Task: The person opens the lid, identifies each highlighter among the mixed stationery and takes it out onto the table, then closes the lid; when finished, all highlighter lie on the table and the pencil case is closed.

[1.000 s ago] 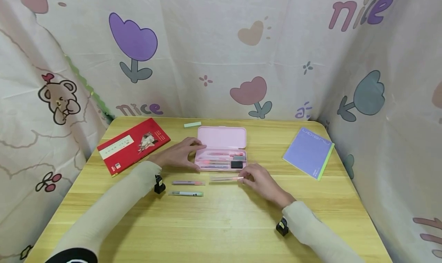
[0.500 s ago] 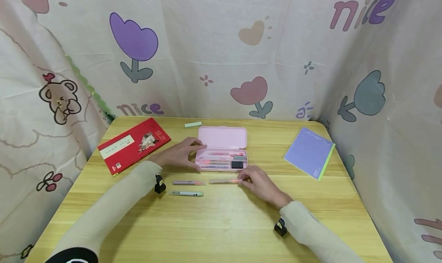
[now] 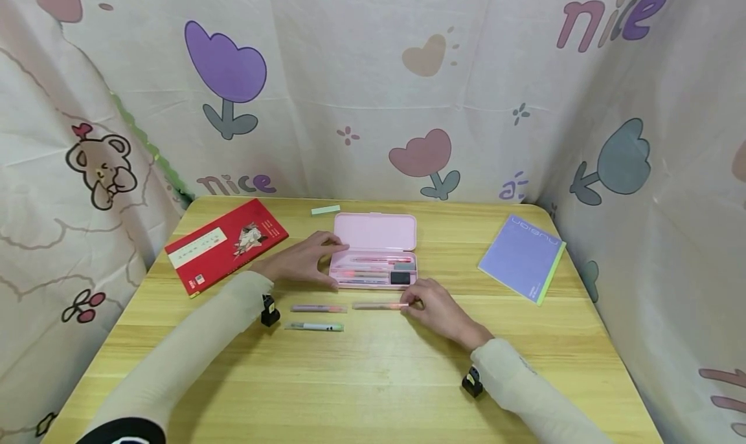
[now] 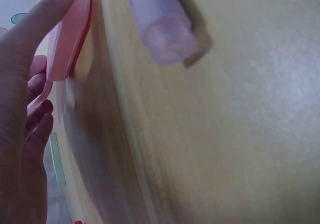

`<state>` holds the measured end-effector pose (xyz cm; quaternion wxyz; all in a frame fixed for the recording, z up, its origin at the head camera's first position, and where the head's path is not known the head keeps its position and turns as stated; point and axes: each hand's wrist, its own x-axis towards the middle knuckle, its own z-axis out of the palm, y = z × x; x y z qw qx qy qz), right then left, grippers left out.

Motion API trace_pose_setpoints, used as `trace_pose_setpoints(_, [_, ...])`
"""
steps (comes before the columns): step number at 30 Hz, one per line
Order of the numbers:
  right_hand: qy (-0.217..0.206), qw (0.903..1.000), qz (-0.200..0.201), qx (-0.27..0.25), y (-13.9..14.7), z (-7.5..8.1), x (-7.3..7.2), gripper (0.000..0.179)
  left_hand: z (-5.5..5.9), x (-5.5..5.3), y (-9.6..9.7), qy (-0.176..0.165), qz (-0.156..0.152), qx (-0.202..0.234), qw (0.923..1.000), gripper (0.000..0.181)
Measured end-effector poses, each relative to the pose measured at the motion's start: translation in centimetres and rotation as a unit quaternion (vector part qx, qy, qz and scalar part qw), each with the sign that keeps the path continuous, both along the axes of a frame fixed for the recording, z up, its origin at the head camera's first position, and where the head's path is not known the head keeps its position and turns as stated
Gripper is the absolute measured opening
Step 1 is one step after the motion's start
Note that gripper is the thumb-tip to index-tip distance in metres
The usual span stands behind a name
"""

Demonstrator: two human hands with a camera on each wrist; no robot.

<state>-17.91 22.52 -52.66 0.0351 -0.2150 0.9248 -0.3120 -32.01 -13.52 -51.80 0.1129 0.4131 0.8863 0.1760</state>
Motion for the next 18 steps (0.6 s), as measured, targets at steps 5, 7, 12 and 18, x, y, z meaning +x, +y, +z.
trace_pose_setpoints(5, [-0.008, 0.9999, 0.005, 0.005, 0.10, 0.18, 0.11, 0.010, 0.10, 0.06, 0.07, -0.001, 0.000, -0.001, 1.0000, 0.106])
trace_pose_setpoints(7, [-0.010, 0.9999, 0.008, 0.007, 0.20, 0.28, 0.16, 0.011, 0.16, 0.09, 0.08, -0.001, 0.001, 0.000, 1.0000, 0.106])
trace_pose_setpoints(12, [-0.011, 0.9998, 0.011, 0.009, 0.55, 0.26, 0.16, 0.012, 0.11, 0.03, 0.06, 0.003, 0.000, 0.002, 1.0000, 0.105])
trace_pose_setpoints(18, [-0.001, 0.9998, 0.019, 0.011, 0.78, 0.06, 0.03, 0.012, 0.08, 0.09, 0.06, 0.006, -0.003, 0.006, 1.0000, 0.103])
